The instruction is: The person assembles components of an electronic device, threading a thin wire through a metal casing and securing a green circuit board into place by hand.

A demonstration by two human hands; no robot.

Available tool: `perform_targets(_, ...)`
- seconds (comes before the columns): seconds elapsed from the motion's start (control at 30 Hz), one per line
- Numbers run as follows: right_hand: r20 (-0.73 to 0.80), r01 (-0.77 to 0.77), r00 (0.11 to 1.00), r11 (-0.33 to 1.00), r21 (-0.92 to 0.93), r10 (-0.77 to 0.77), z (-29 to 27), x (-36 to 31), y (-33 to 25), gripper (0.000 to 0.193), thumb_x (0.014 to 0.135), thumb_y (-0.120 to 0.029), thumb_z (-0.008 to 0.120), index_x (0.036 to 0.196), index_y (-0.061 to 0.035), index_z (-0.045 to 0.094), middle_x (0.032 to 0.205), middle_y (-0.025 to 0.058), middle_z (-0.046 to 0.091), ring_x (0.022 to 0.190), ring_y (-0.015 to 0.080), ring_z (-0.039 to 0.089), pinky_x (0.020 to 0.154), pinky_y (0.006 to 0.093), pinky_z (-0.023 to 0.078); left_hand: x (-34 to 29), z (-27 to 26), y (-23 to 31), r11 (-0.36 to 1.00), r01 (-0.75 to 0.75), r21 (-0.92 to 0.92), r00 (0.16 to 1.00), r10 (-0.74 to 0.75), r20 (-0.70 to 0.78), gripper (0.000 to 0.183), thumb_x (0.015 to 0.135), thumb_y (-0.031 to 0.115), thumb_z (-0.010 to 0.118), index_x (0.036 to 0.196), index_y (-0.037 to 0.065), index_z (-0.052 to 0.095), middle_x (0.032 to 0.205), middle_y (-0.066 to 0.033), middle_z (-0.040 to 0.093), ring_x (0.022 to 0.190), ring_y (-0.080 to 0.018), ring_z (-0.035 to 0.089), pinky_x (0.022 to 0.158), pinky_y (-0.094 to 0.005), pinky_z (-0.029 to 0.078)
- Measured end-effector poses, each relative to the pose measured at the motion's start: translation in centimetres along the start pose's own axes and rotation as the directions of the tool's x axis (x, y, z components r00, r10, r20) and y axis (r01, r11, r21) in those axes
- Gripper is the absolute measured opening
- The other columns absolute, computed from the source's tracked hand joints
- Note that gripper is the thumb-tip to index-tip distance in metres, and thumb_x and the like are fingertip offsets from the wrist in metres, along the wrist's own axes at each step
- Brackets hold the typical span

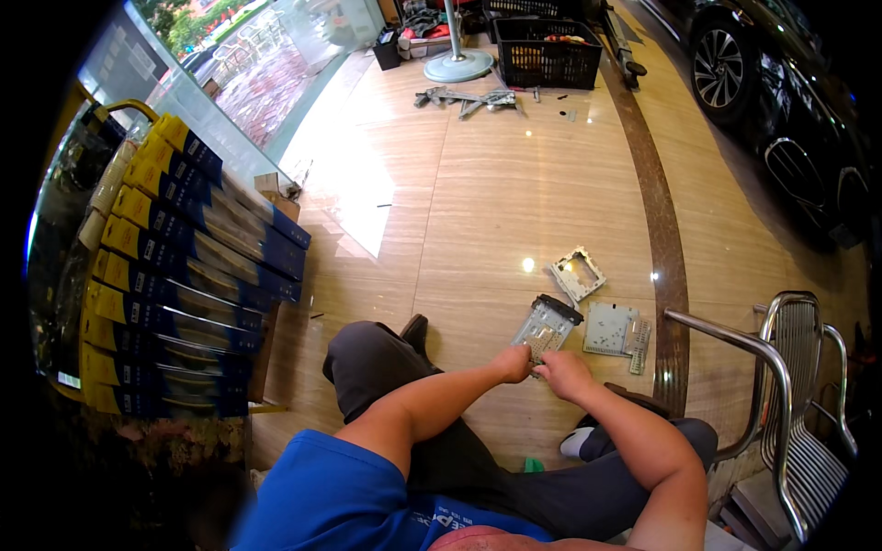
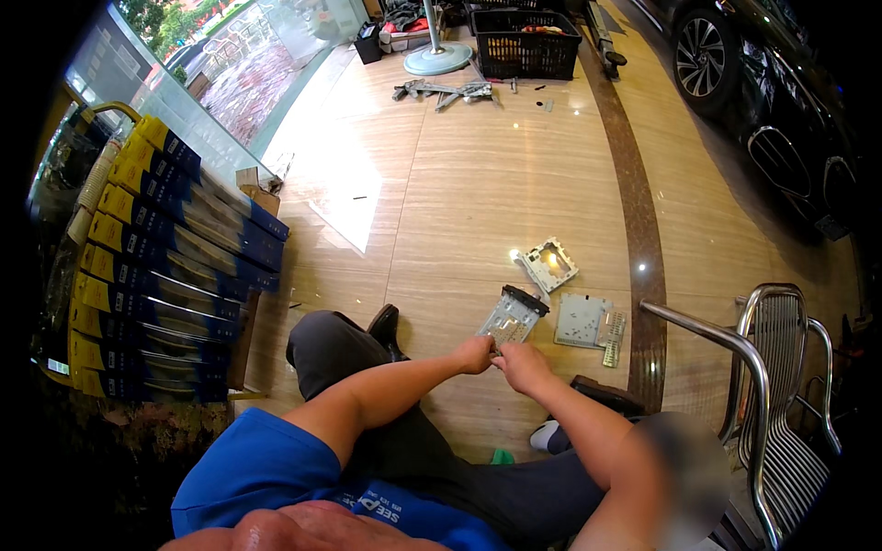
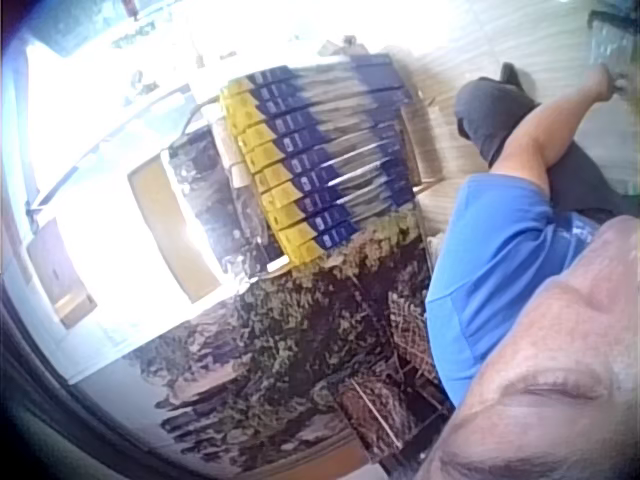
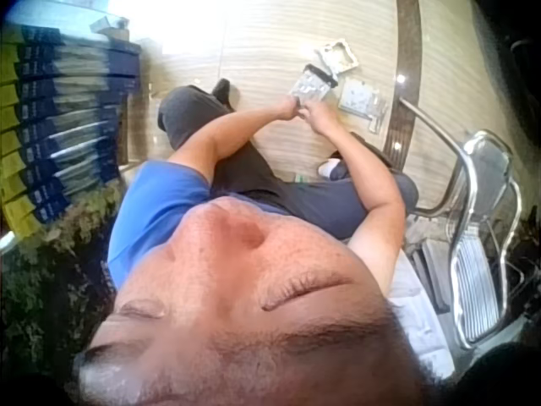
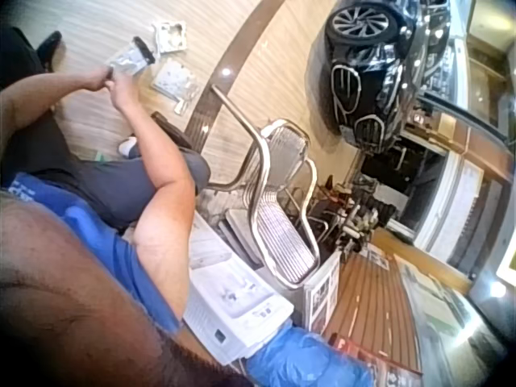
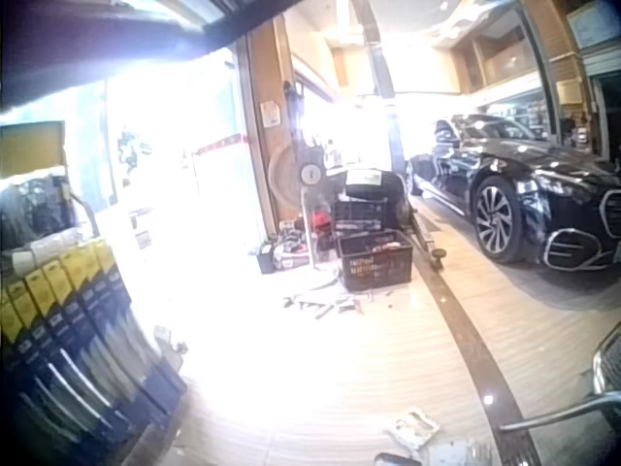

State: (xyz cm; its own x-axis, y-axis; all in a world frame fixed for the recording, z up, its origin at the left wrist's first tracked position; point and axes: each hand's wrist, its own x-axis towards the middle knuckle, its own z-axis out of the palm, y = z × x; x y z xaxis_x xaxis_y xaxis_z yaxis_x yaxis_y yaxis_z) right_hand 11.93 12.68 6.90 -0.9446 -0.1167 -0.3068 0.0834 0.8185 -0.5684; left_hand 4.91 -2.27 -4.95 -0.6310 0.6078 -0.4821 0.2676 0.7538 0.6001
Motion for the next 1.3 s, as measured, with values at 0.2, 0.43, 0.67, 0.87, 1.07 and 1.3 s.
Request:
perform_targets(0.2, -0.02, 0.134, 0.991, 0.989, 0.056, -0.134, 0.4, 0.1, 0.5, 0.018, 0.085, -0.022, 0.062, 0.097, -0.0079, 0.066, 0.087, 0.0184, 0.065, 0.084, 0.0384, 0.062, 0.073, 0.0468, 0.049, 0.3, -0.2, 0.1, 1.0, -0.018, 0.018, 1.0, 0.019, -0.024, 0.035, 0.083, 0.033, 0.064, 0.089, -0.001, 0.064, 0.095, -0.0273, 0.065, 0.093, -0.042, 0.063, 0.079, -0.0484, 0.051)
perform_targets(0.43, -0.037, 0.228, 0.974, 0.967, 0.111, -0.225, 2.0, 0.1, 1.1, 0.019, 0.087, -0.02, 0.06, 0.101, -0.0092, 0.068, 0.089, 0.018, 0.065, 0.086, 0.0377, 0.061, 0.075, 0.0446, 0.049, -0.2, -0.1, -0.5, 0.997, -0.071, 0.016, 0.997, 0.072, -0.023, 0.034, 0.08, 0.032, 0.068, 0.087, 0.0, 0.062, 0.093, -0.0263, 0.065, 0.09, -0.0429, 0.063, 0.076, -0.0496, 0.051)
perform_targets(0.67, -0.076, 0.063, 0.996, 0.962, 0.264, -0.044, 1.6, -1.1, 1.0, 0.022, 0.087, -0.026, 0.061, 0.096, -0.0069, 0.068, 0.085, 0.0192, 0.066, 0.079, 0.0389, 0.062, 0.07, 0.0452, 0.05, -0.4, 1.6, 0.4, 0.999, -0.039, -0.015, 0.999, 0.039, 0.006, 0.035, 0.081, 0.032, 0.068, 0.091, -0.001, 0.062, 0.095, -0.027, 0.065, 0.093, -0.041, 0.063, 0.078, -0.0492, 0.05)
perform_targets(0.87, -0.055, -0.112, 0.992, 0.991, 0.077, 0.117, 0.5, 0.3, 1.8, 0.027, 0.088, -0.028, 0.058, 0.084, -0.0013, 0.062, 0.085, 0.0237, 0.063, 0.083, 0.042, 0.061, 0.072, 0.0495, 0.048, 0.5, 0.9, -1.5, 1.0, 0.001, 0.011, 0.988, -0.003, 0.152, 0.028, 0.091, 0.03, 0.057, 0.106, 0.008, 0.066, 0.101, -0.0192, 0.068, 0.091, -0.0341, 0.065, 0.08, -0.0459, 0.051)
perform_targets(1.07, -0.094, 0.061, 0.994, 0.996, 0.072, -0.054, 0.5, -0.5, 2.7, 0.016, 0.085, -0.019, 0.06, 0.09, -0.0049, 0.065, 0.086, 0.0189, 0.065, 0.085, 0.0395, 0.062, 0.073, 0.0503, 0.048, -1.6, -1.6, 0.5, 0.988, -0.018, -0.151, 0.997, 0.028, 0.069, 0.028, 0.085, 0.022, 0.065, 0.105, 0.002, 0.066, 0.097, -0.0209, 0.068, 0.09, -0.0326, 0.065, 0.08, -0.0404, 0.05)
perform_targets(1.3, -0.073, 0.178, 0.983, 0.97, 0.164, -0.168, 0.9, -0.2, 1.1, 0.017, 0.084, -0.017, 0.059, 0.094, -0.0065, 0.068, 0.088, 0.0181, 0.066, 0.085, 0.0385, 0.062, 0.074, 0.0481, 0.049, -1.5, -0.6, -1.0, 0.979, 0.03, -0.202, 0.993, -0.007, 0.115, 0.026, 0.085, 0.02, 0.063, 0.103, 0.002, 0.065, 0.096, -0.0227, 0.067, 0.092, -0.0376, 0.064, 0.081, -0.0423, 0.05)
